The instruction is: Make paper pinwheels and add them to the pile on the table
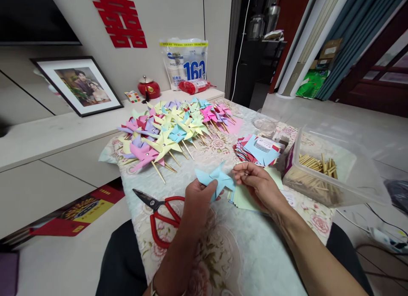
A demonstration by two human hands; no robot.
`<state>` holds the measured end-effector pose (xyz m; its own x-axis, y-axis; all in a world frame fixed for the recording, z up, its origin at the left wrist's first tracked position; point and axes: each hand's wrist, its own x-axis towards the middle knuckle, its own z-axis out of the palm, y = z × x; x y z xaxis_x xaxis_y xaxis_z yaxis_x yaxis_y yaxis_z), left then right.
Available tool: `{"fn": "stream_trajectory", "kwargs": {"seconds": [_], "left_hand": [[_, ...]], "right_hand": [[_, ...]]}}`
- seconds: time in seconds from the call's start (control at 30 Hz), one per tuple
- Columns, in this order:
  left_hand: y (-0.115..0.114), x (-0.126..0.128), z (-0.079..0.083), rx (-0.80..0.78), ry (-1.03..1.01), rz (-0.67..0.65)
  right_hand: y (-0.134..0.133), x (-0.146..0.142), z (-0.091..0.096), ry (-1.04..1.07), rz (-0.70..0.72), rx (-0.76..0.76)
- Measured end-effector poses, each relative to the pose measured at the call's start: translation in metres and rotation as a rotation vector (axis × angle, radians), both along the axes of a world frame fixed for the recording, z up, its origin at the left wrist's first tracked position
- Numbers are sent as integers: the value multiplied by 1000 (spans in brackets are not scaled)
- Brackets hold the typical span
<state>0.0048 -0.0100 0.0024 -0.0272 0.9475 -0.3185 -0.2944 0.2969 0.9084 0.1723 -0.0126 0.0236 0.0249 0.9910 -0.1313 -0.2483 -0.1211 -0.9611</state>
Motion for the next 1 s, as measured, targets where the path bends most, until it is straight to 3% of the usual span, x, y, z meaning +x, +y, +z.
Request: {"fn": "stream_trajectory", "kwargs": {"seconds": [0.13, 0.57, 1.0], "left_hand": [[1, -2, 3, -15, -42, 63], [0, 0, 4, -5, -49, 49], [1, 0, 3, -3, -64, 48]], "right_hand": [[-2, -3, 1, 128, 83, -15], [-9, -2, 8, 161, 259, -96], [-8, 6, 12, 349, 213, -214]]}}
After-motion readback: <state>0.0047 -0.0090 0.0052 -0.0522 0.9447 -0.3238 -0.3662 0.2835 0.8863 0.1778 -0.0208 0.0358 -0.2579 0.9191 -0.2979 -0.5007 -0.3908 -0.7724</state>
